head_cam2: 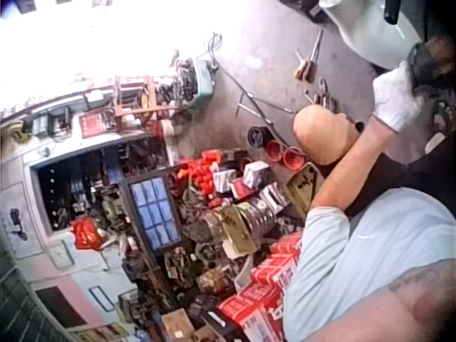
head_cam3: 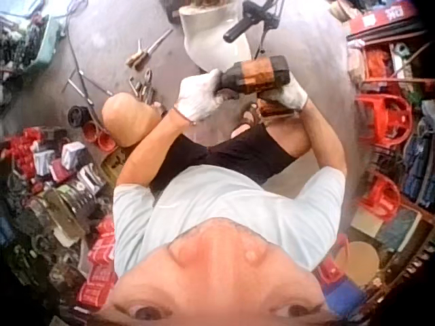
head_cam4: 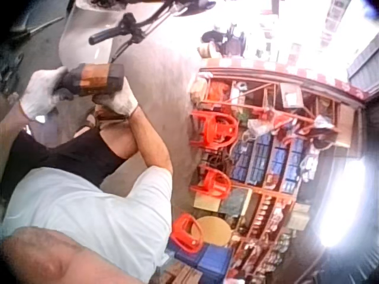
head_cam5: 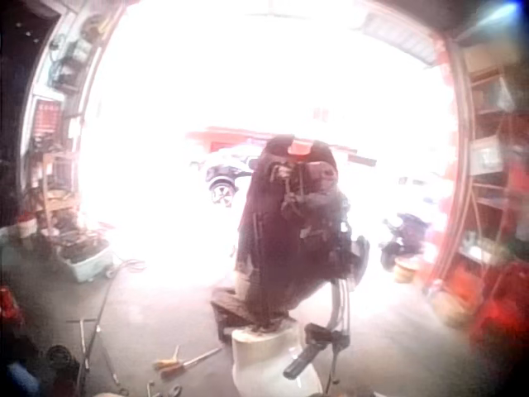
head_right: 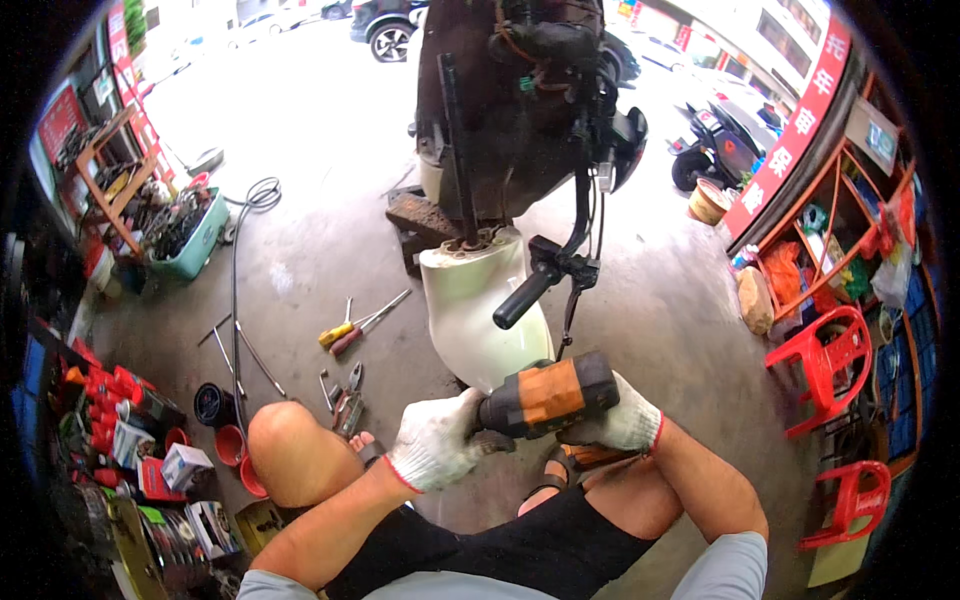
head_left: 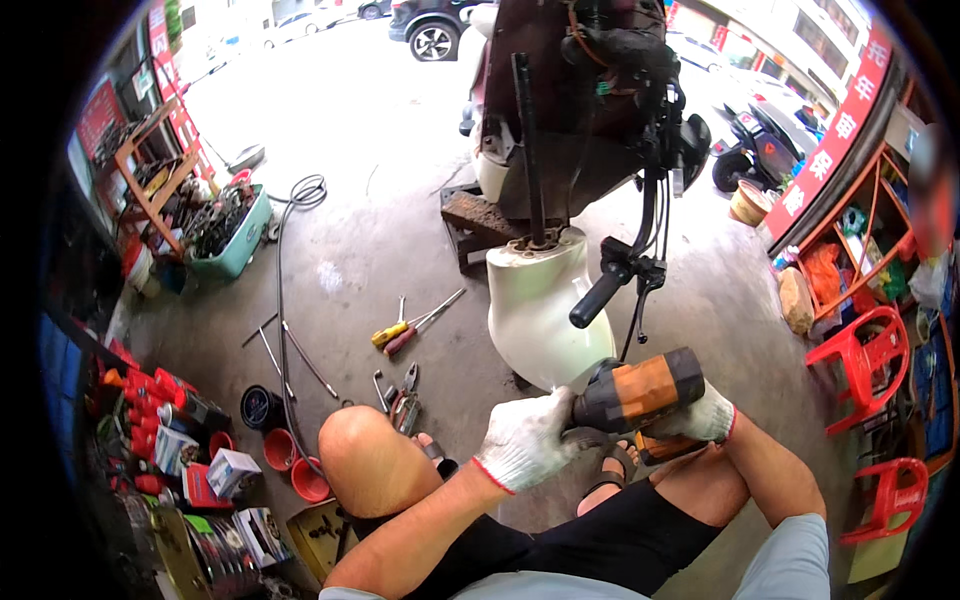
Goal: The person removes bolts from the front fairing of a scooter using a wrench and a screwdriver, uses an impact driver on the steering assembly, and then pulls the front fork out of the frame.
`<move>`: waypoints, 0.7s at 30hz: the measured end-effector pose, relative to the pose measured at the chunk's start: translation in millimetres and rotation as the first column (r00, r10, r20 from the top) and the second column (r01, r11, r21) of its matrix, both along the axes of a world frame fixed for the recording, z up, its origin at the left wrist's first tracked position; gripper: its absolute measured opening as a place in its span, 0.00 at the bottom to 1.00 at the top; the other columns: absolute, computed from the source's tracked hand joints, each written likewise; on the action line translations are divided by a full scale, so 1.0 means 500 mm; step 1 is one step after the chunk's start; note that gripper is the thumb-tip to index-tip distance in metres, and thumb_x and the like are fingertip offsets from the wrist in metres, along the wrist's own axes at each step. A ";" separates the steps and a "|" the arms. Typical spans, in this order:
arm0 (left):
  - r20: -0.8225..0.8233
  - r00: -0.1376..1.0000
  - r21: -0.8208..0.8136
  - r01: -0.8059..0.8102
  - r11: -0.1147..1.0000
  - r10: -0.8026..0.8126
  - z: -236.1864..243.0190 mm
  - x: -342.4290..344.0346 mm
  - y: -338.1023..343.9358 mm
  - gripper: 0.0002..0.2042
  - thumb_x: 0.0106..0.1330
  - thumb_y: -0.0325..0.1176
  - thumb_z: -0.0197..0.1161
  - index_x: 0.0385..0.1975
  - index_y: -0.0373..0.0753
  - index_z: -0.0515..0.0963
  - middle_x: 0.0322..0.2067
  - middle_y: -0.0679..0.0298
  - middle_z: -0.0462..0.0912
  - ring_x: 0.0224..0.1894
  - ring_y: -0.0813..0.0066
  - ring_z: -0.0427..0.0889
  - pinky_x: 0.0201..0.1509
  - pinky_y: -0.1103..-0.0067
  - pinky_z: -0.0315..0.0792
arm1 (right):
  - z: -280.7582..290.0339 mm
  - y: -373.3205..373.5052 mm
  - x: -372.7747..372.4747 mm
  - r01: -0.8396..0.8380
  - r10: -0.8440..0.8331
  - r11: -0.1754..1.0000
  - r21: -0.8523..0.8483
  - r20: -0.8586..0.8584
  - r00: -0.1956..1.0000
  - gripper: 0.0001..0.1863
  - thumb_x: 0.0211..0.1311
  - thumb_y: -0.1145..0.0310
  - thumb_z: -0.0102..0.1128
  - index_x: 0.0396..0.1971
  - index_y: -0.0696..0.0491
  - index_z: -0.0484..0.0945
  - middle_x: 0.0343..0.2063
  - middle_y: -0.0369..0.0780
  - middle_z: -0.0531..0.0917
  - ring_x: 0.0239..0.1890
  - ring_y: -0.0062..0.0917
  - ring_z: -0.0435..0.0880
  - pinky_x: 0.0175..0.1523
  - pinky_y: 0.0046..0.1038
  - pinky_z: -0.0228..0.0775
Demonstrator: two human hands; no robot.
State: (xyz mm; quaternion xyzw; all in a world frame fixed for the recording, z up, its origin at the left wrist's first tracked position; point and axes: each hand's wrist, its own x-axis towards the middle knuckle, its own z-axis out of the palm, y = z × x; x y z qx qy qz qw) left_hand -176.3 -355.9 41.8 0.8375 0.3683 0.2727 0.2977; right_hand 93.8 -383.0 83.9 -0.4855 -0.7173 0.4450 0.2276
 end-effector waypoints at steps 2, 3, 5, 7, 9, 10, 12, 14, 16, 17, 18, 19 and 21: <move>0.083 0.996 -0.097 0.044 0.994 -0.036 0.000 -0.006 0.000 0.23 0.52 0.40 0.73 0.45 0.38 0.75 0.32 0.53 0.83 0.37 0.51 0.84 0.39 0.67 0.77 | 0.003 -0.009 0.005 -0.092 0.091 0.991 0.093 0.020 0.996 0.33 0.43 0.75 0.75 0.55 0.52 0.77 0.52 0.38 0.83 0.53 0.24 0.80 0.62 0.29 0.69; 0.096 0.994 -0.061 0.052 0.997 -0.046 0.000 -0.006 0.002 0.23 0.53 0.39 0.73 0.45 0.38 0.75 0.31 0.53 0.83 0.36 0.52 0.84 0.39 0.67 0.77 | 0.009 -0.010 0.005 -0.079 0.079 0.995 0.067 -0.001 0.997 0.32 0.42 0.75 0.75 0.54 0.52 0.78 0.51 0.38 0.83 0.53 0.24 0.81 0.62 0.29 0.69; 0.127 0.990 0.005 0.067 0.998 -0.067 -0.006 -0.002 0.002 0.22 0.53 0.39 0.73 0.46 0.38 0.75 0.31 0.53 0.83 0.36 0.52 0.84 0.39 0.67 0.77 | 0.015 -0.012 0.008 -0.055 0.055 0.998 0.007 -0.040 0.998 0.31 0.42 0.75 0.74 0.52 0.53 0.79 0.50 0.39 0.84 0.52 0.24 0.81 0.62 0.29 0.70; 0.061 0.994 -0.005 0.090 0.996 -0.090 0.001 0.001 0.000 0.22 0.54 0.38 0.72 0.47 0.38 0.75 0.32 0.53 0.83 0.36 0.53 0.84 0.40 0.67 0.77 | 0.004 -0.014 0.020 -0.126 0.118 0.976 0.176 0.056 0.991 0.29 0.42 0.76 0.74 0.51 0.53 0.80 0.48 0.40 0.84 0.50 0.24 0.83 0.61 0.29 0.71; -0.012 0.993 -0.077 0.113 0.991 -0.114 0.010 0.005 -0.002 0.22 0.55 0.37 0.71 0.49 0.38 0.74 0.34 0.52 0.83 0.38 0.53 0.84 0.42 0.67 0.77 | 0.000 -0.019 0.028 -0.116 0.104 0.975 0.187 0.073 0.992 0.28 0.42 0.75 0.74 0.49 0.54 0.80 0.45 0.40 0.85 0.47 0.25 0.84 0.58 0.28 0.73; -0.058 0.990 -0.137 0.119 0.983 -0.128 0.018 0.005 -0.002 0.23 0.55 0.36 0.71 0.50 0.38 0.74 0.35 0.51 0.83 0.40 0.52 0.84 0.44 0.67 0.77 | 0.004 -0.023 0.026 -0.068 0.064 0.990 0.122 0.036 0.997 0.27 0.41 0.75 0.74 0.47 0.54 0.80 0.43 0.40 0.86 0.45 0.25 0.84 0.56 0.28 0.74; -0.080 0.989 -0.117 0.117 0.986 -0.127 0.016 0.010 -0.006 0.25 0.55 0.35 0.70 0.52 0.37 0.73 0.39 0.49 0.82 0.45 0.51 0.82 0.47 0.66 0.76 | 0.000 -0.030 0.032 0.002 -0.002 1.000 0.020 -0.003 1.000 0.25 0.40 0.73 0.75 0.45 0.55 0.81 0.39 0.40 0.86 0.40 0.25 0.84 0.52 0.27 0.76; -0.042 0.994 0.044 0.105 0.993 -0.104 0.006 0.015 -0.017 0.27 0.55 0.33 0.70 0.55 0.35 0.71 0.43 0.47 0.81 0.49 0.49 0.80 0.52 0.65 0.75 | -0.017 -0.037 0.042 0.052 -0.053 0.997 -0.050 -0.024 0.998 0.24 0.38 0.72 0.75 0.41 0.55 0.80 0.34 0.41 0.86 0.36 0.25 0.84 0.48 0.26 0.76; 0.003 0.993 -0.053 0.118 0.992 -0.118 0.021 0.027 -0.020 0.29 0.54 0.32 0.69 0.57 0.33 0.69 0.45 0.45 0.79 0.52 0.47 0.79 0.55 0.64 0.73 | -0.002 -0.041 0.045 0.036 -0.037 0.999 -0.026 -0.058 0.998 0.23 0.37 0.71 0.75 0.39 0.56 0.80 0.31 0.41 0.85 0.32 0.24 0.82 0.45 0.26 0.76; 0.017 0.993 -0.106 0.120 0.987 -0.119 0.035 0.030 -0.024 0.30 0.54 0.31 0.69 0.58 0.32 0.68 0.47 0.44 0.79 0.53 0.46 0.78 0.56 0.64 0.73 | 0.005 -0.039 0.044 0.025 -0.026 1.000 -0.016 -0.081 0.996 0.23 0.36 0.71 0.74 0.38 0.56 0.80 0.29 0.41 0.85 0.31 0.23 0.82 0.43 0.26 0.76; 0.001 0.990 -0.138 0.143 0.980 -0.144 0.050 0.034 -0.027 0.31 0.54 0.31 0.69 0.58 0.32 0.67 0.46 0.44 0.79 0.51 0.46 0.79 0.55 0.64 0.73 | 0.005 -0.038 0.048 0.014 -0.014 1.000 -0.009 -0.036 0.999 0.21 0.37 0.73 0.73 0.38 0.56 0.80 0.29 0.42 0.85 0.31 0.25 0.83 0.43 0.27 0.76; -0.014 0.986 -0.170 0.163 0.972 -0.167 0.066 0.035 -0.028 0.31 0.54 0.32 0.70 0.59 0.32 0.66 0.45 0.45 0.79 0.49 0.46 0.79 0.53 0.64 0.73 | 0.003 -0.042 0.050 0.014 -0.014 1.000 -0.002 -0.042 0.999 0.21 0.37 0.72 0.72 0.37 0.56 0.80 0.29 0.42 0.85 0.31 0.27 0.84 0.43 0.28 0.76; -0.029 0.972 -0.238 0.219 0.946 -0.232 0.067 0.040 -0.022 0.32 0.54 0.32 0.70 0.59 0.32 0.65 0.44 0.45 0.79 0.47 0.45 0.80 0.52 0.65 0.74 | -0.001 -0.051 0.055 0.020 -0.019 1.000 0.010 -0.052 0.998 0.20 0.38 0.71 0.72 0.37 0.55 0.80 0.29 0.43 0.85 0.32 0.30 0.85 0.43 0.29 0.76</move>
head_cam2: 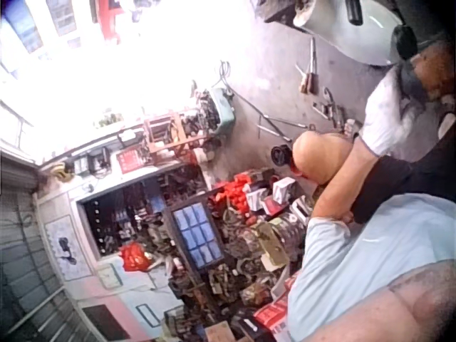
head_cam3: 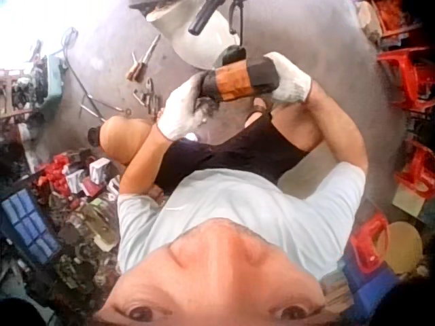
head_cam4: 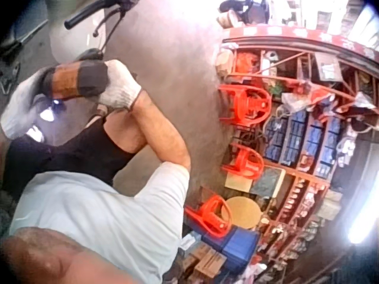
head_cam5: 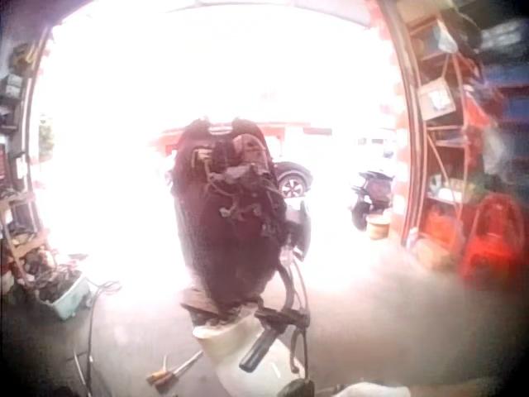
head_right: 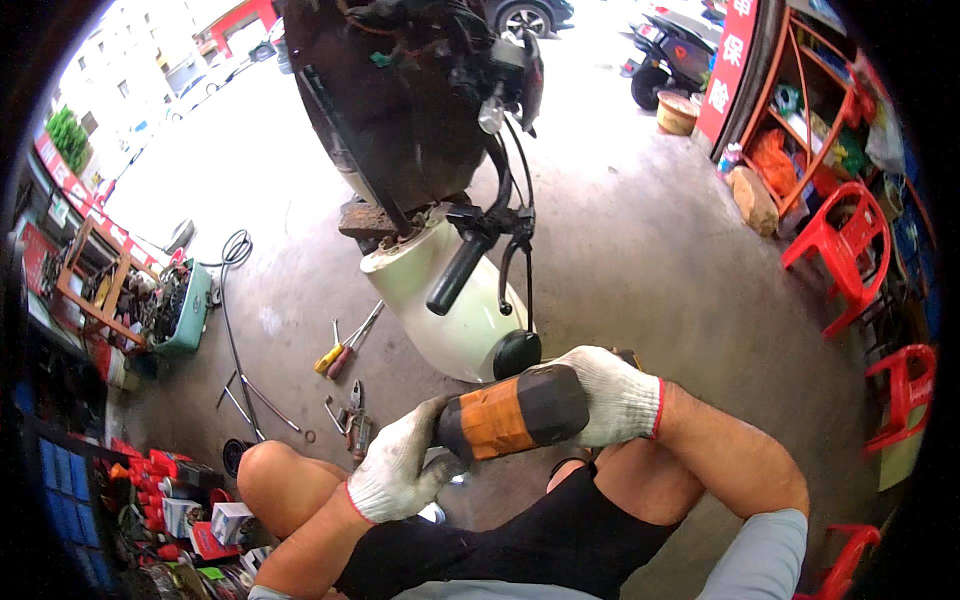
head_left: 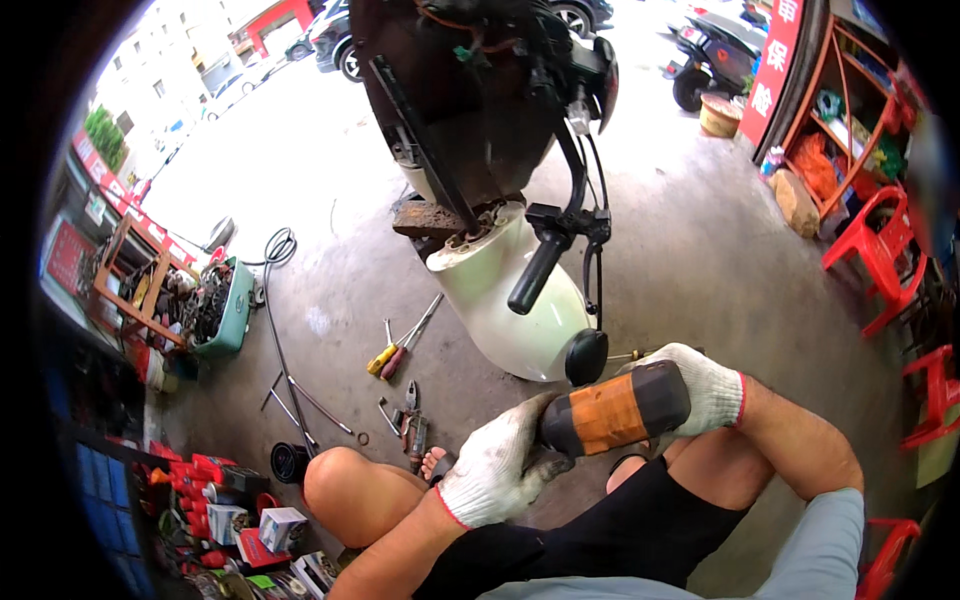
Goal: The person removes bolts from the front fairing of a scooter using a wrench and a screwdriver, uses an impact driver on the steering assembly, and then pulls the front fork out of the frame.
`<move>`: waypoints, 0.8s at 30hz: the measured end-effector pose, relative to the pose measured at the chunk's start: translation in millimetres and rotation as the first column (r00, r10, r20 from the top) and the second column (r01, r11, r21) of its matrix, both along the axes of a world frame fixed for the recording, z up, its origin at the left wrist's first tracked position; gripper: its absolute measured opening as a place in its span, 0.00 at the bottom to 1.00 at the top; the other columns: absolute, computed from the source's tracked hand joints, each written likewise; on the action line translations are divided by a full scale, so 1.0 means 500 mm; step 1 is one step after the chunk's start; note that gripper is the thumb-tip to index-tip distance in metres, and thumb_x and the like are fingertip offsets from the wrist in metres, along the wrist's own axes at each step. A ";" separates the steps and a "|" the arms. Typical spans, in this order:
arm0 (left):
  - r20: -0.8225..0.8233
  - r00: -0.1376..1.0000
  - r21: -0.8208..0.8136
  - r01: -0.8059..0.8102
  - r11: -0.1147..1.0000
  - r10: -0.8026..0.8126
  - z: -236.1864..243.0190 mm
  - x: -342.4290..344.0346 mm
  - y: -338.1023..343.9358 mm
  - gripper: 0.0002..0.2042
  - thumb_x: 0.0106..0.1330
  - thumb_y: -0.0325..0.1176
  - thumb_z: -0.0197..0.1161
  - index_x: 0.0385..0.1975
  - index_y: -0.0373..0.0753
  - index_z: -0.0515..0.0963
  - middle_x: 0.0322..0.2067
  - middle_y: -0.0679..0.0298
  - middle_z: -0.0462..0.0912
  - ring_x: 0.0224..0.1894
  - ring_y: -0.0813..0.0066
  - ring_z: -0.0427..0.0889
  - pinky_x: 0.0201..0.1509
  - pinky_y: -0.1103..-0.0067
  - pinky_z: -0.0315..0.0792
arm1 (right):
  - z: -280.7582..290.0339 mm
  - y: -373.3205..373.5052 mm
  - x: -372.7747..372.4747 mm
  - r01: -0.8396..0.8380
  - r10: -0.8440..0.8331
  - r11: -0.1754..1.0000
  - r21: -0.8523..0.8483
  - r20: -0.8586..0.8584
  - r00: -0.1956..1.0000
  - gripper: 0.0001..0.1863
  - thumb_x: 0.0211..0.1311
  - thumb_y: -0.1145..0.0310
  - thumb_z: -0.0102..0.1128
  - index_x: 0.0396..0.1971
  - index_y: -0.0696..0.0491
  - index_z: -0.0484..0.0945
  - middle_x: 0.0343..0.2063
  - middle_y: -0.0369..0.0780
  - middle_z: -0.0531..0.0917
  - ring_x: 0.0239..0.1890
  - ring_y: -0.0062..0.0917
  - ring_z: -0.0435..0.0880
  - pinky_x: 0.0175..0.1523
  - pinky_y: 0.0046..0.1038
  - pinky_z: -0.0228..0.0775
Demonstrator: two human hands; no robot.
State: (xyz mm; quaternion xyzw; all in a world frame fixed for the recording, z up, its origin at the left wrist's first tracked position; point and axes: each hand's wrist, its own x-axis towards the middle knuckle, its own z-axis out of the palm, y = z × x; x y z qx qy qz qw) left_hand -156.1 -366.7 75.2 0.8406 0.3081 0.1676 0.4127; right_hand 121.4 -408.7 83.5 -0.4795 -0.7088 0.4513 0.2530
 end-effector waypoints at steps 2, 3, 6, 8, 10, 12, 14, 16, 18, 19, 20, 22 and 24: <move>-0.024 0.999 -0.073 0.038 0.997 -0.040 -0.007 -0.007 -0.002 0.33 0.55 0.32 0.70 0.60 0.32 0.64 0.43 0.45 0.80 0.46 0.44 0.80 0.51 0.65 0.74 | 0.009 0.002 -0.002 -0.038 0.038 0.999 0.006 0.073 0.997 0.20 0.39 0.69 0.72 0.37 0.55 0.80 0.30 0.43 0.85 0.33 0.35 0.86 0.43 0.31 0.77; -0.041 0.998 -0.108 0.052 0.993 -0.057 -0.019 -0.009 -0.005 0.32 0.54 0.31 0.70 0.59 0.31 0.64 0.41 0.44 0.80 0.46 0.44 0.81 0.50 0.65 0.74 | 0.008 0.000 0.000 -0.058 0.057 0.998 0.009 0.109 0.992 0.21 0.39 0.67 0.72 0.37 0.54 0.80 0.30 0.44 0.85 0.34 0.37 0.86 0.43 0.32 0.77; -0.062 0.992 -0.186 0.095 0.978 -0.108 -0.029 0.010 -0.008 0.32 0.52 0.31 0.70 0.57 0.31 0.64 0.39 0.43 0.80 0.45 0.43 0.81 0.48 0.64 0.75 | -0.003 -0.009 0.017 -0.065 0.070 0.997 -0.030 0.210 0.975 0.24 0.38 0.59 0.77 0.37 0.54 0.80 0.30 0.44 0.85 0.35 0.39 0.85 0.43 0.33 0.77; -0.058 0.991 -0.134 0.115 0.984 -0.124 -0.033 0.019 -0.007 0.32 0.51 0.30 0.71 0.56 0.30 0.65 0.37 0.44 0.81 0.43 0.43 0.81 0.47 0.64 0.75 | -0.003 -0.016 0.029 -0.076 0.073 0.997 0.011 0.166 0.983 0.27 0.36 0.55 0.79 0.37 0.53 0.80 0.30 0.44 0.85 0.34 0.40 0.85 0.42 0.33 0.77; -0.044 0.990 -0.108 0.126 0.986 -0.131 -0.035 0.033 -0.005 0.31 0.51 0.30 0.71 0.55 0.30 0.65 0.35 0.44 0.81 0.42 0.42 0.82 0.46 0.64 0.75 | -0.007 -0.025 0.045 -0.061 0.059 0.998 0.012 0.106 0.993 0.29 0.35 0.51 0.81 0.36 0.53 0.80 0.30 0.44 0.85 0.34 0.41 0.85 0.42 0.33 0.77; -0.018 0.991 -0.109 0.129 0.986 -0.132 -0.036 0.051 -0.001 0.31 0.51 0.30 0.70 0.55 0.30 0.65 0.34 0.44 0.82 0.41 0.42 0.82 0.45 0.63 0.75 | -0.012 -0.033 0.061 -0.021 0.022 0.999 -0.032 0.032 0.999 0.32 0.33 0.47 0.82 0.36 0.52 0.81 0.30 0.44 0.85 0.34 0.42 0.84 0.41 0.33 0.76; 0.026 0.991 -0.171 0.136 0.976 -0.133 -0.033 0.068 0.000 0.30 0.51 0.30 0.70 0.54 0.30 0.65 0.34 0.44 0.82 0.40 0.42 0.82 0.44 0.63 0.76 | -0.011 -0.040 0.070 0.012 -0.012 1.000 -0.004 -0.018 1.000 0.27 0.38 0.52 0.79 0.35 0.53 0.81 0.30 0.44 0.85 0.33 0.42 0.83 0.40 0.33 0.76; 0.037 0.992 -0.217 0.122 0.969 -0.117 -0.029 0.076 -0.005 0.30 0.51 0.30 0.69 0.54 0.30 0.65 0.33 0.44 0.82 0.40 0.42 0.83 0.44 0.63 0.76 | -0.022 -0.040 0.080 0.002 -0.001 0.998 0.057 -0.008 1.000 0.24 0.40 0.55 0.77 0.35 0.53 0.81 0.29 0.44 0.84 0.33 0.42 0.83 0.39 0.33 0.76; 0.024 0.993 -0.246 0.117 0.962 -0.115 -0.030 0.089 -0.004 0.30 0.52 0.30 0.69 0.54 0.29 0.65 0.33 0.44 0.82 0.40 0.41 0.82 0.43 0.63 0.76 | -0.032 -0.044 0.091 0.021 -0.019 0.997 0.072 -0.027 0.999 0.19 0.44 0.59 0.74 0.35 0.52 0.81 0.29 0.44 0.84 0.33 0.42 0.82 0.39 0.32 0.76; 0.003 0.994 -0.278 0.109 0.955 -0.112 -0.033 0.097 -0.004 0.30 0.52 0.30 0.69 0.54 0.29 0.64 0.33 0.43 0.82 0.40 0.41 0.82 0.43 0.63 0.76 | -0.035 -0.045 0.097 0.020 -0.018 0.995 0.093 -0.019 1.000 0.19 0.45 0.59 0.73 0.35 0.52 0.81 0.29 0.44 0.84 0.33 0.42 0.82 0.39 0.32 0.76; 0.002 0.993 -0.275 0.111 0.955 -0.115 -0.040 0.100 -0.002 0.30 0.52 0.30 0.69 0.54 0.29 0.64 0.33 0.43 0.82 0.40 0.41 0.82 0.43 0.63 0.76 | -0.039 -0.045 0.101 0.022 -0.020 0.993 0.119 -0.019 1.000 0.18 0.45 0.59 0.73 0.35 0.52 0.81 0.29 0.44 0.84 0.33 0.42 0.82 0.39 0.32 0.76; 0.010 0.992 -0.275 0.126 0.953 -0.128 -0.054 0.109 0.002 0.30 0.52 0.30 0.69 0.54 0.29 0.64 0.33 0.43 0.82 0.40 0.40 0.82 0.43 0.63 0.76 | -0.038 -0.047 0.110 0.024 -0.024 0.994 0.106 -0.002 1.000 0.18 0.45 0.58 0.73 0.34 0.52 0.81 0.29 0.44 0.84 0.33 0.42 0.82 0.40 0.32 0.76; -0.004 0.985 -0.245 0.164 0.956 -0.170 -0.047 0.121 0.008 0.31 0.53 0.32 0.69 0.55 0.29 0.63 0.33 0.43 0.81 0.41 0.40 0.82 0.43 0.63 0.76 | -0.043 -0.053 0.122 0.049 -0.050 0.994 0.094 0.009 0.999 0.19 0.45 0.58 0.73 0.34 0.52 0.81 0.29 0.45 0.84 0.33 0.42 0.82 0.40 0.32 0.76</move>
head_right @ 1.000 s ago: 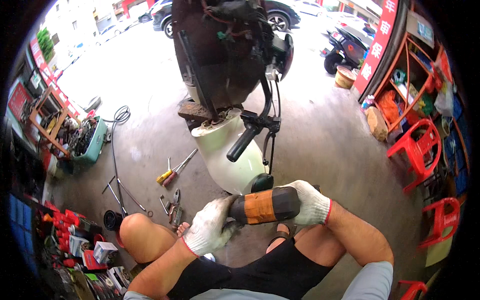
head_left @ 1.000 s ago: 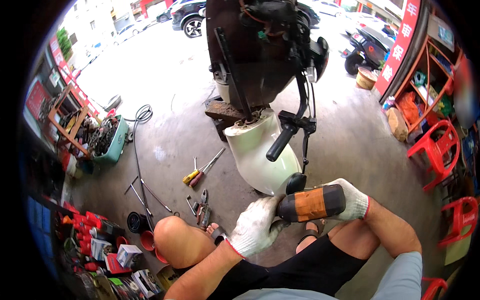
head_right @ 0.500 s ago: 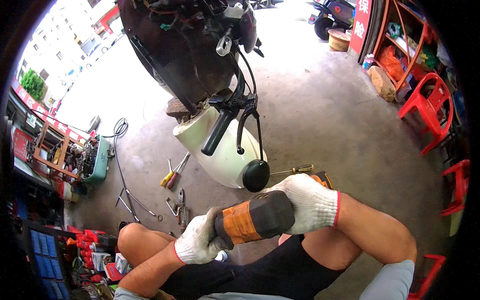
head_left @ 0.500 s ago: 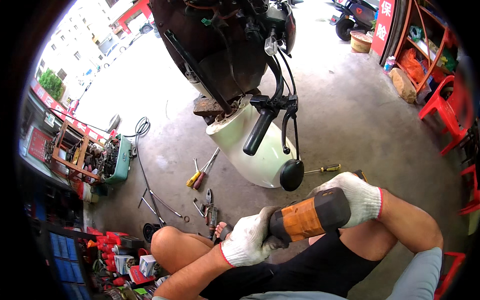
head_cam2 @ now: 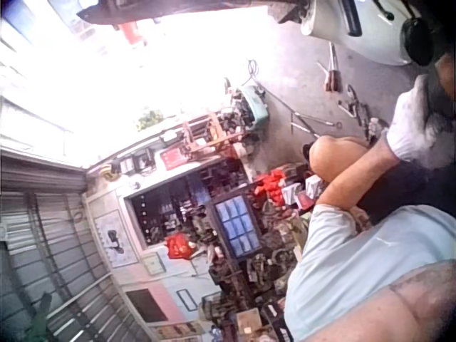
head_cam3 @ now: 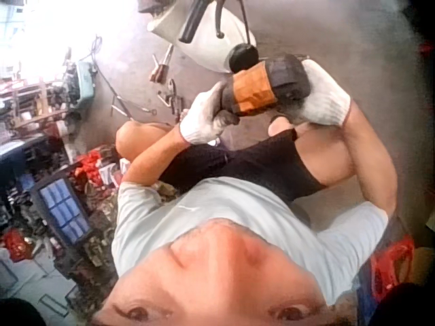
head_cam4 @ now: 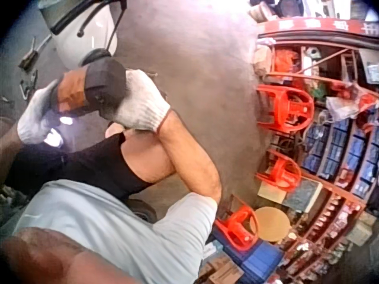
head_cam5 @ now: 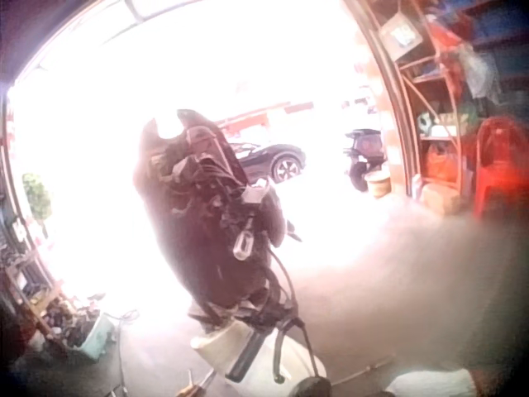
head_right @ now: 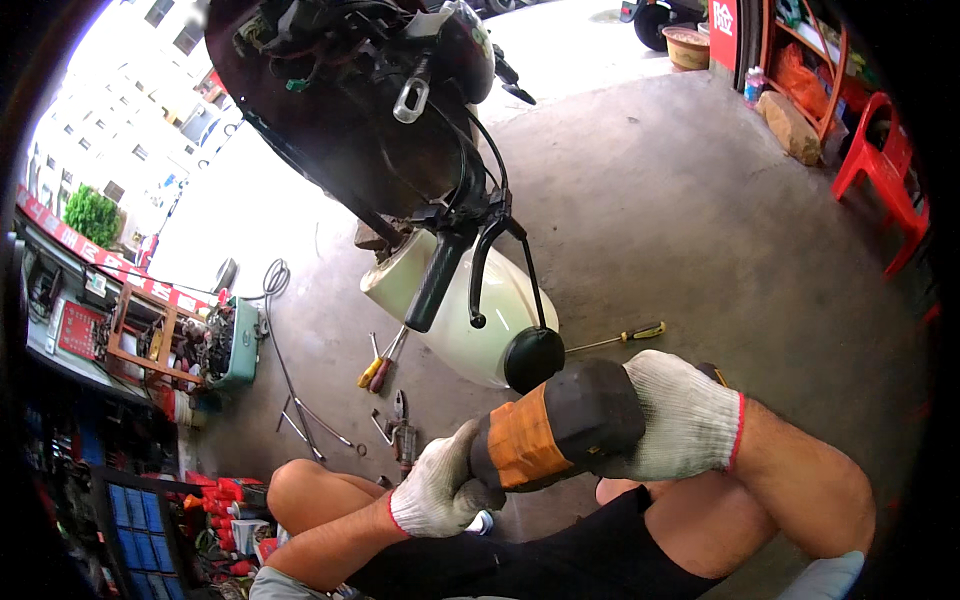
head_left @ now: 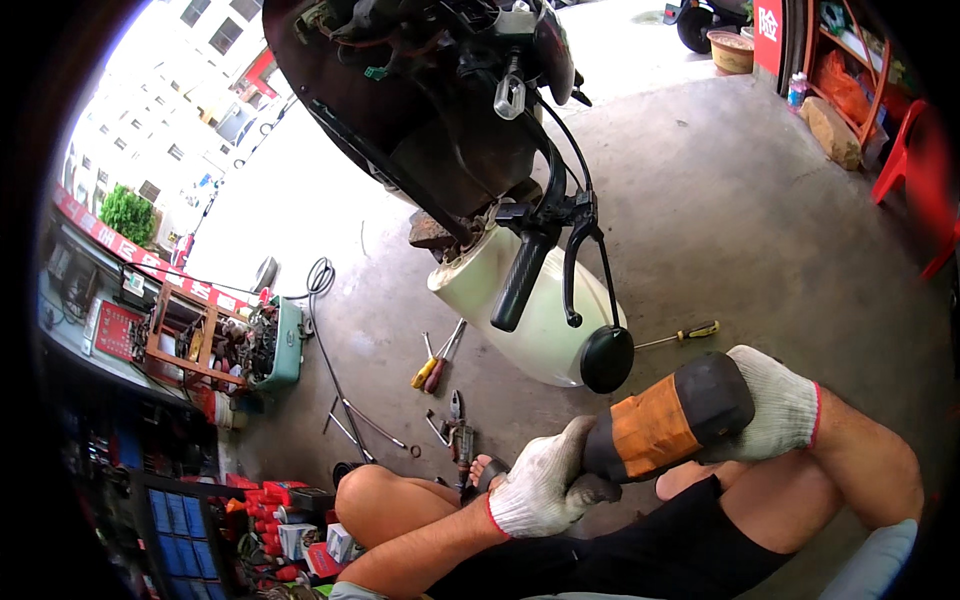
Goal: The person removes bolts from the front fairing of a scooter using a wrench and a screwdriver, uses an impact driver on the steering assembly, and then pulls the front fork out of the frame.
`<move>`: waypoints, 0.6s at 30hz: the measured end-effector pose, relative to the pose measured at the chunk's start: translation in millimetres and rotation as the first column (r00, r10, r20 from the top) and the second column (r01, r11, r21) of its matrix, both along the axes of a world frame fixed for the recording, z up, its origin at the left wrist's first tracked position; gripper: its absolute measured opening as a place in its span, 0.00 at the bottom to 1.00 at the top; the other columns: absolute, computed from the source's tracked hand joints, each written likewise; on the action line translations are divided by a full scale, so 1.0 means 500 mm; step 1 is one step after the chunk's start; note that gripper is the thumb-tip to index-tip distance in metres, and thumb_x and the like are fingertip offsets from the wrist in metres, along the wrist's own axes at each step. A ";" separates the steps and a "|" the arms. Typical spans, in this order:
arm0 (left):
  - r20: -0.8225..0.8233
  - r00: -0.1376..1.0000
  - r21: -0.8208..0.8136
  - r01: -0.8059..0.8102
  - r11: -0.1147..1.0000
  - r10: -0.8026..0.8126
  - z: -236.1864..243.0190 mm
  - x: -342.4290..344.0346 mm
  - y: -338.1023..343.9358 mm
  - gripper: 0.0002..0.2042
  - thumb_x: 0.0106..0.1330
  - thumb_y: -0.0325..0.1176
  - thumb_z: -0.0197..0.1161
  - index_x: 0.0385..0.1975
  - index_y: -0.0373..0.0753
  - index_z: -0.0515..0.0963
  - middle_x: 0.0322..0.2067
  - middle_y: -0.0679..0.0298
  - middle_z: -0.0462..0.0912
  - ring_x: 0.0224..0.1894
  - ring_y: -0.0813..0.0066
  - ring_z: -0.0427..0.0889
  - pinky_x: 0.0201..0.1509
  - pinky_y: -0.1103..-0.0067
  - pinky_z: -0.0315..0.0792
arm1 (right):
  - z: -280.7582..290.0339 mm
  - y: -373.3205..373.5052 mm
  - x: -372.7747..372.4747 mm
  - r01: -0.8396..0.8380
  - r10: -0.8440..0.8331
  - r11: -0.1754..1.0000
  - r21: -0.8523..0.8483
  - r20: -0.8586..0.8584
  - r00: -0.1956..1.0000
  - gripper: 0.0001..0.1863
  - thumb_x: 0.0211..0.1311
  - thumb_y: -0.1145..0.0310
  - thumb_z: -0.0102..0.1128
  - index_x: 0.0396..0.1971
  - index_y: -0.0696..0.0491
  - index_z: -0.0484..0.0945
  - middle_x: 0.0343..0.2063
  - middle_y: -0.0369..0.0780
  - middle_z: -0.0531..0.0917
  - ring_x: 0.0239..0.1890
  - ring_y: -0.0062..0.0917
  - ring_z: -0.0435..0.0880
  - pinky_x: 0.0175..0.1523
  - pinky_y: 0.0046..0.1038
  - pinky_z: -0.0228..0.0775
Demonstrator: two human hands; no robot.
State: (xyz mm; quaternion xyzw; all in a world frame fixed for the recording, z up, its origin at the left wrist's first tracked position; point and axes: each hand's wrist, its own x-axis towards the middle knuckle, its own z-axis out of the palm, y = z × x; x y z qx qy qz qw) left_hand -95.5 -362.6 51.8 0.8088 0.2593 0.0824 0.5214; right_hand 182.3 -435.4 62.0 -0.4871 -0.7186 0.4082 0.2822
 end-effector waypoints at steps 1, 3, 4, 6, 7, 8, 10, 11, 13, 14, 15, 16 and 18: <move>-0.018 1.000 -0.017 0.001 1.000 -0.001 -0.001 0.003 0.000 0.31 0.53 0.33 0.69 0.55 0.28 0.63 0.33 0.43 0.81 0.41 0.40 0.82 0.43 0.63 0.76 | -0.011 -0.003 0.006 0.019 -0.021 0.999 -0.041 -0.034 0.999 0.19 0.44 0.56 0.74 0.33 0.52 0.81 0.28 0.45 0.84 0.33 0.42 0.82 0.40 0.33 0.76; -0.048 0.999 -0.033 0.011 0.999 -0.012 -0.007 0.008 0.003 0.32 0.53 0.33 0.69 0.56 0.27 0.62 0.34 0.43 0.81 0.42 0.40 0.82 0.44 0.64 0.76 | -0.027 -0.007 0.015 0.008 -0.008 0.998 -0.057 -0.008 1.000 0.21 0.43 0.55 0.76 0.33 0.53 0.81 0.27 0.45 0.84 0.33 0.43 0.82 0.39 0.33 0.76; -0.045 0.999 -0.040 0.011 0.999 -0.012 -0.009 0.009 0.002 0.32 0.53 0.33 0.68 0.56 0.27 0.62 0.34 0.43 0.81 0.42 0.40 0.82 0.44 0.64 0.76 | -0.029 -0.005 0.017 0.002 -0.002 0.997 -0.071 0.001 1.000 0.22 0.42 0.54 0.76 0.33 0.53 0.81 0.27 0.45 0.84 0.33 0.43 0.83 0.39 0.33 0.76; -0.040 0.999 -0.053 0.011 0.999 -0.013 -0.012 0.009 0.002 0.32 0.52 0.33 0.68 0.56 0.27 0.63 0.34 0.42 0.82 0.42 0.40 0.82 0.44 0.64 0.76 | -0.023 -0.001 0.018 0.000 0.002 0.995 -0.103 0.016 1.000 0.23 0.41 0.52 0.77 0.32 0.53 0.81 0.26 0.45 0.84 0.32 0.43 0.83 0.38 0.33 0.76; -0.046 0.999 -0.040 0.012 0.999 -0.014 -0.018 0.011 0.001 0.31 0.52 0.32 0.67 0.55 0.27 0.63 0.34 0.42 0.82 0.41 0.41 0.82 0.44 0.64 0.76 | -0.018 0.001 0.020 0.003 0.001 0.992 -0.124 0.030 1.000 0.24 0.40 0.51 0.78 0.32 0.53 0.81 0.26 0.44 0.84 0.32 0.43 0.83 0.38 0.33 0.76; -0.058 0.998 -0.055 0.011 0.998 -0.015 -0.020 0.013 0.002 0.32 0.52 0.31 0.68 0.55 0.27 0.63 0.34 0.42 0.81 0.42 0.41 0.82 0.44 0.64 0.76 | -0.020 0.001 0.022 0.006 -0.005 0.990 -0.141 0.008 1.000 0.24 0.40 0.51 0.78 0.32 0.52 0.81 0.25 0.44 0.84 0.32 0.42 0.83 0.38 0.33 0.76; -0.077 0.997 -0.084 0.010 0.996 -0.017 -0.023 0.019 0.003 0.32 0.51 0.31 0.68 0.55 0.28 0.63 0.34 0.41 0.81 0.42 0.40 0.81 0.44 0.64 0.76 | -0.024 -0.001 0.029 0.006 -0.010 0.987 -0.161 -0.021 1.000 0.25 0.39 0.50 0.79 0.31 0.52 0.81 0.25 0.44 0.84 0.31 0.42 0.83 0.38 0.33 0.76; -0.063 0.998 -0.075 0.018 0.997 -0.023 -0.028 0.022 0.004 0.32 0.50 0.30 0.69 0.55 0.28 0.64 0.33 0.43 0.82 0.41 0.44 0.83 0.44 0.65 0.76 | -0.026 -0.002 0.032 0.004 -0.009 0.987 -0.164 -0.029 1.000 0.25 0.39 0.50 0.79 0.31 0.52 0.81 0.25 0.44 0.84 0.31 0.41 0.84 0.38 0.32 0.76; -0.032 0.999 -0.059 0.029 0.998 -0.031 -0.041 0.025 0.004 0.31 0.48 0.29 0.71 0.53 0.28 0.66 0.33 0.45 0.83 0.39 0.52 0.86 0.43 0.68 0.77 | -0.025 -0.004 0.036 -0.018 0.015 0.989 -0.144 -0.020 1.000 0.24 0.39 0.52 0.80 0.32 0.53 0.82 0.25 0.43 0.85 0.31 0.39 0.84 0.38 0.31 0.77; -0.048 0.999 -0.176 -0.031 0.984 0.023 -0.044 0.026 0.005 0.31 0.48 0.29 0.73 0.52 0.28 0.68 0.33 0.47 0.83 0.38 0.59 0.85 0.43 0.69 0.77 | -0.023 -0.005 0.036 -0.009 0.003 0.992 -0.130 -0.045 0.999 0.23 0.39 0.55 0.80 0.33 0.53 0.82 0.26 0.42 0.85 0.31 0.37 0.85 0.40 0.30 0.77; -0.069 0.995 -0.289 -0.090 0.953 0.073 -0.047 0.029 0.010 0.30 0.47 0.28 0.74 0.51 0.28 0.69 0.33 0.50 0.84 0.38 0.65 0.85 0.43 0.71 0.77 | -0.023 -0.005 0.035 0.002 -0.010 0.993 -0.115 -0.070 0.997 0.23 0.39 0.57 0.81 0.33 0.53 0.82 0.28 0.41 0.86 0.32 0.35 0.86 0.41 0.30 0.78; -0.087 0.989 -0.411 -0.147 0.900 0.122 -0.051 0.034 0.008 0.30 0.46 0.27 0.75 0.50 0.28 0.70 0.33 0.52 0.84 0.37 0.72 0.84 0.43 0.73 0.77 | -0.023 -0.007 0.036 0.016 -0.032 0.989 -0.150 -0.108 0.994 0.22 0.39 0.59 0.81 0.34 0.54 0.83 0.29 0.40 0.86 0.33 0.33 0.86 0.43 0.29 0.78; -0.001 0.984 -0.290 -0.169 0.942 0.177 -0.034 0.034 0.009 0.28 0.51 0.26 0.74 0.52 0.29 0.71 0.37 0.56 0.84 0.39 0.80 0.80 0.45 0.76 0.77 | -0.048 0.001 0.038 0.012 -0.070 0.969 -0.248 -0.226 0.972 0.23 0.39 0.64 0.81 0.37 0.54 0.83 0.34 0.38 0.87 0.36 0.29 0.86 0.46 0.28 0.78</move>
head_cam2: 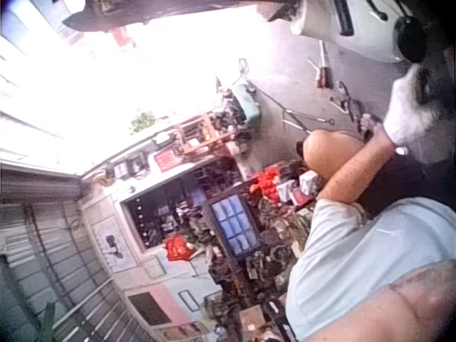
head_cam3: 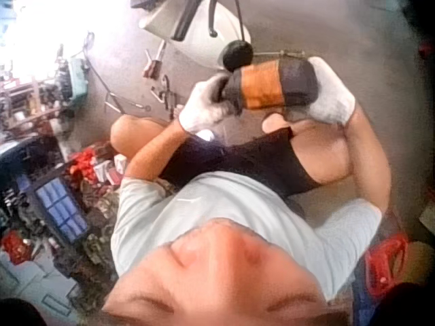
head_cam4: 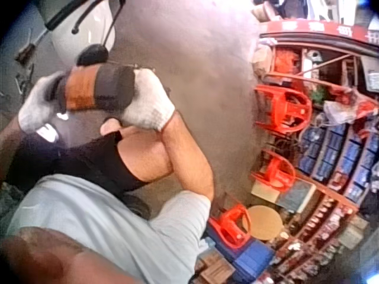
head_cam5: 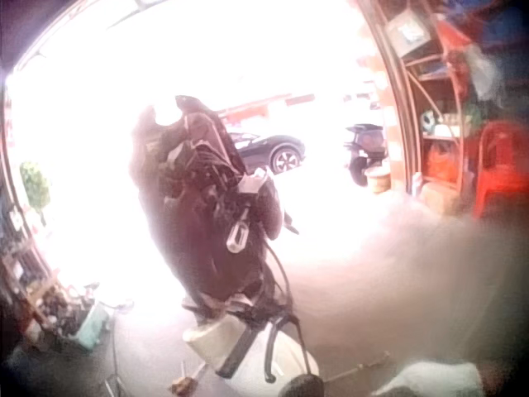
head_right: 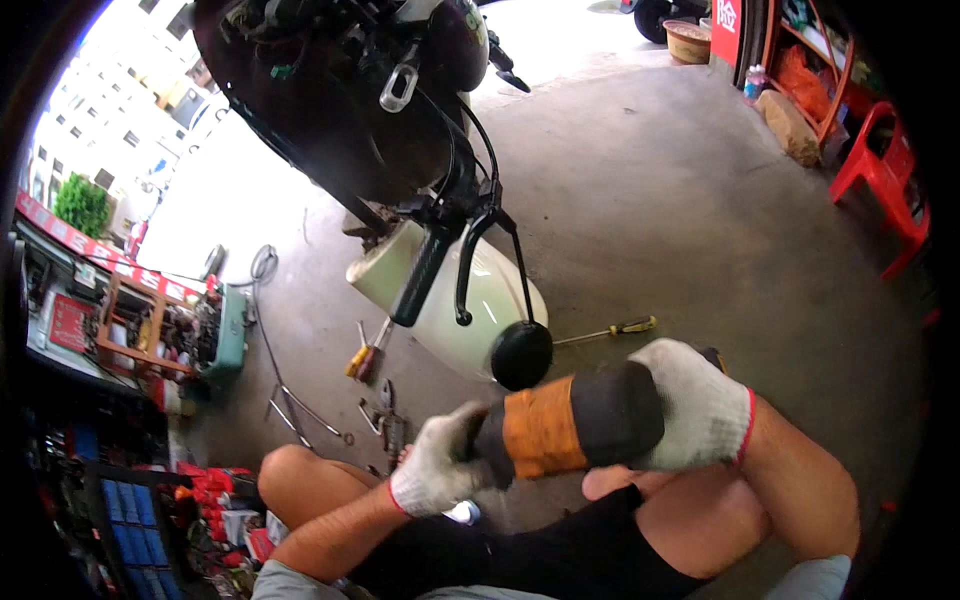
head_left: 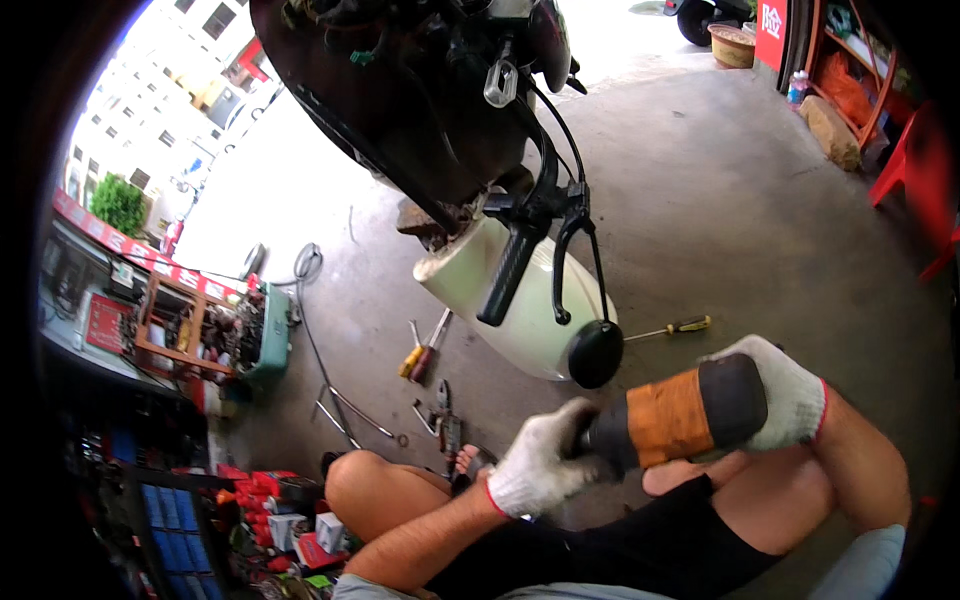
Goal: The person removes bolts from the front fairing of a scooter using a wrench and a screwdriver, uses an impact driver on the steering assembly, and then pulls the front fork out of the frame.
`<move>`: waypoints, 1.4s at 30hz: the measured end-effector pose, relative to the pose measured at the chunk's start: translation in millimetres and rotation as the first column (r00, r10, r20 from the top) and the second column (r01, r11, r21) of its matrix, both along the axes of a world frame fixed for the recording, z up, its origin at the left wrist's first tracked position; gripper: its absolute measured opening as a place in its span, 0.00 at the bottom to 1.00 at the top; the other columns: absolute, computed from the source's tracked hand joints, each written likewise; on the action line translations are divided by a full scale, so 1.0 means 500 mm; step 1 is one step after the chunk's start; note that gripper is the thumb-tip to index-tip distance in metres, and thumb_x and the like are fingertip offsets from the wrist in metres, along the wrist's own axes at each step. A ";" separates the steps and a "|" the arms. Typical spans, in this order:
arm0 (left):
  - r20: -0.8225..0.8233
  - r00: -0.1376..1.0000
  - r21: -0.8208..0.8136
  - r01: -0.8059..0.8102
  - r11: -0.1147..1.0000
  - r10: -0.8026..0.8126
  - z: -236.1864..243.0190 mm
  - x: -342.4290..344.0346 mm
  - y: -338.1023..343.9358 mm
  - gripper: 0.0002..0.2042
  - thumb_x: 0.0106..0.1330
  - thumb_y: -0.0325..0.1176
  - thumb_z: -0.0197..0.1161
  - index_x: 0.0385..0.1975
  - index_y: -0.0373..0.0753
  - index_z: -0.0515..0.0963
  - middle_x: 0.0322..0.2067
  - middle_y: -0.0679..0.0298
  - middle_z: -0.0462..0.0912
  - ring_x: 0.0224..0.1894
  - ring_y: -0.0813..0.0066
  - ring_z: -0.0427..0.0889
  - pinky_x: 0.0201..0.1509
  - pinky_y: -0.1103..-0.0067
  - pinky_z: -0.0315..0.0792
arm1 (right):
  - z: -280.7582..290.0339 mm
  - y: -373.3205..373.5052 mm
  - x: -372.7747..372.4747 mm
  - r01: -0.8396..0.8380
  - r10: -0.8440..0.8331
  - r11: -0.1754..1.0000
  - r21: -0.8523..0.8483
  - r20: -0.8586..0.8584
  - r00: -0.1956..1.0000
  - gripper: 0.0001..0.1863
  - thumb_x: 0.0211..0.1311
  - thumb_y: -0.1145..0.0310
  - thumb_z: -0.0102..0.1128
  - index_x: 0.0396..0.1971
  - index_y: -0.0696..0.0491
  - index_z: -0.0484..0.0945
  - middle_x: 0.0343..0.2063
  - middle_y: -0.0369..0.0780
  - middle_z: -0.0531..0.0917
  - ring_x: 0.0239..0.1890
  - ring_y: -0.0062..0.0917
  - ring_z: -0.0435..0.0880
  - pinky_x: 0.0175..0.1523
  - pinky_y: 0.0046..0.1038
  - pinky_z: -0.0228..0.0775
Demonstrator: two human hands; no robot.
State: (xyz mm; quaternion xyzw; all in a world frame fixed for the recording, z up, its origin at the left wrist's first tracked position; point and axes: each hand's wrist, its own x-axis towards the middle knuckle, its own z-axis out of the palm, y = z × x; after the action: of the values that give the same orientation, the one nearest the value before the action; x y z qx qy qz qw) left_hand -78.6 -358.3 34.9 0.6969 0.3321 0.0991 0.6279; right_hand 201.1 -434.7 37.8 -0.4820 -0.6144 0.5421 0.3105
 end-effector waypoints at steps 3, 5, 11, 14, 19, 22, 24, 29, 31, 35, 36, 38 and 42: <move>0.035 0.997 0.124 -0.072 0.990 0.068 -0.006 -0.007 0.016 0.24 0.57 0.27 0.71 0.52 0.31 0.71 0.38 0.52 0.83 0.40 0.74 0.82 0.45 0.75 0.77 | 0.030 0.011 0.005 0.046 -0.044 0.994 0.096 -0.025 0.999 0.26 0.39 0.68 0.80 0.44 0.54 0.82 0.41 0.38 0.86 0.43 0.22 0.84 0.52 0.26 0.76; 0.043 0.994 0.115 -0.101 0.988 0.096 -0.009 -0.021 0.031 0.20 0.60 0.29 0.68 0.51 0.34 0.72 0.36 0.48 0.83 0.38 0.63 0.84 0.43 0.72 0.76 | 0.039 0.006 0.011 0.034 -0.054 0.982 0.188 0.102 0.993 0.31 0.43 0.73 0.77 0.53 0.53 0.78 0.48 0.37 0.84 0.49 0.18 0.81 0.57 0.26 0.73; 0.088 0.996 0.464 -0.027 0.885 -0.015 0.045 -0.027 0.034 0.19 0.58 0.24 0.66 0.49 0.30 0.72 0.35 0.52 0.82 0.37 0.68 0.84 0.42 0.72 0.78 | 0.061 -0.016 -0.012 0.238 -0.244 0.961 -0.138 -0.033 0.969 0.31 0.48 0.77 0.72 0.56 0.51 0.76 0.52 0.35 0.82 0.55 0.24 0.78 0.62 0.30 0.68; -0.077 0.983 0.607 0.180 0.775 -0.167 0.095 -0.023 0.048 0.20 0.57 0.31 0.68 0.47 0.31 0.73 0.32 0.47 0.81 0.36 0.54 0.84 0.41 0.68 0.77 | 0.056 -0.007 -0.016 0.097 -0.097 0.995 0.014 0.065 0.993 0.30 0.47 0.73 0.74 0.55 0.51 0.77 0.53 0.38 0.81 0.56 0.25 0.78 0.63 0.30 0.67; -0.195 0.962 0.497 0.267 0.826 -0.194 0.103 -0.040 0.032 0.22 0.57 0.40 0.69 0.44 0.32 0.71 0.29 0.47 0.81 0.36 0.47 0.83 0.41 0.64 0.76 | 0.047 0.016 -0.043 -0.129 0.082 0.959 0.253 0.187 0.979 0.32 0.46 0.68 0.76 0.55 0.51 0.77 0.54 0.39 0.81 0.56 0.30 0.79 0.64 0.32 0.66; -0.080 0.976 0.468 0.216 0.857 -0.202 0.085 -0.061 0.040 0.26 0.53 0.42 0.72 0.46 0.32 0.71 0.30 0.48 0.82 0.35 0.45 0.83 0.40 0.65 0.77 | 0.037 0.008 -0.043 -0.150 0.097 0.947 0.283 0.194 0.976 0.29 0.48 0.65 0.75 0.54 0.50 0.78 0.53 0.38 0.81 0.57 0.32 0.78 0.64 0.34 0.66; -0.142 0.955 0.639 0.288 0.713 -0.259 0.078 -0.074 0.056 0.26 0.52 0.43 0.73 0.44 0.33 0.72 0.28 0.51 0.82 0.33 0.48 0.83 0.38 0.66 0.77 | 0.038 0.003 -0.040 -0.163 0.108 0.942 0.293 0.194 0.975 0.27 0.50 0.63 0.73 0.53 0.49 0.79 0.53 0.38 0.81 0.58 0.33 0.78 0.65 0.36 0.65; -0.244 0.928 0.747 0.365 0.556 -0.283 0.121 -0.071 0.068 0.24 0.48 0.38 0.73 0.40 0.32 0.73 0.24 0.53 0.81 0.30 0.51 0.85 0.35 0.69 0.78 | 0.037 -0.015 -0.035 -0.099 0.071 0.971 0.220 0.130 0.989 0.21 0.57 0.64 0.67 0.53 0.47 0.81 0.54 0.37 0.81 0.60 0.34 0.76 0.67 0.39 0.63; -0.152 0.959 0.776 0.267 0.571 -0.241 0.125 -0.069 0.063 0.21 0.47 0.33 0.71 0.39 0.30 0.74 0.24 0.51 0.81 0.29 0.51 0.85 0.34 0.70 0.79 | 0.025 -0.015 -0.029 -0.082 0.050 0.963 0.255 0.129 0.990 0.23 0.58 0.67 0.67 0.55 0.49 0.78 0.56 0.37 0.79 0.61 0.32 0.75 0.68 0.38 0.62; 0.000 0.981 0.764 0.126 0.633 -0.194 0.121 -0.067 0.059 0.19 0.49 0.33 0.70 0.39 0.32 0.74 0.23 0.51 0.81 0.29 0.54 0.86 0.35 0.70 0.79 | 0.030 -0.029 -0.031 0.021 -0.019 1.000 0.003 -0.248 0.969 0.29 0.59 0.75 0.66 0.62 0.51 0.71 0.61 0.38 0.76 0.62 0.28 0.74 0.68 0.33 0.63; -0.082 0.968 0.769 0.212 0.603 -0.236 0.124 -0.070 0.068 0.19 0.50 0.34 0.71 0.39 0.32 0.74 0.23 0.51 0.81 0.29 0.54 0.86 0.35 0.70 0.79 | 0.031 -0.029 -0.028 0.004 -0.008 1.000 -0.012 -0.277 0.961 0.31 0.59 0.77 0.66 0.64 0.52 0.69 0.62 0.39 0.75 0.63 0.27 0.74 0.68 0.31 0.63; -0.245 0.917 0.753 0.384 0.534 -0.314 0.133 -0.075 0.084 0.20 0.52 0.36 0.71 0.40 0.32 0.74 0.23 0.52 0.81 0.29 0.55 0.86 0.35 0.69 0.79 | 0.023 -0.034 -0.020 -0.052 0.057 0.998 0.034 -0.186 0.981 0.32 0.62 0.75 0.63 0.66 0.51 0.65 0.64 0.39 0.72 0.64 0.27 0.71 0.70 0.32 0.61; -0.302 0.925 0.745 0.381 0.548 -0.231 0.156 -0.067 0.071 0.20 0.60 0.45 0.67 0.40 0.33 0.74 0.23 0.54 0.81 0.30 0.52 0.85 0.36 0.70 0.80 | -0.050 -0.053 0.009 -0.045 -0.234 0.923 -0.383 -0.647 0.725 0.32 0.70 0.65 0.55 0.71 0.50 0.56 0.70 0.40 0.61 0.71 0.28 0.62 0.74 0.34 0.53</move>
State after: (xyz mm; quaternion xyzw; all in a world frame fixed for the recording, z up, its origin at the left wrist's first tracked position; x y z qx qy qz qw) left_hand -112.2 -322.6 113.1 0.9543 0.1782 0.0652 0.2309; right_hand 205.4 -461.3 12.8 -0.3302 -0.3167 0.7701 0.4445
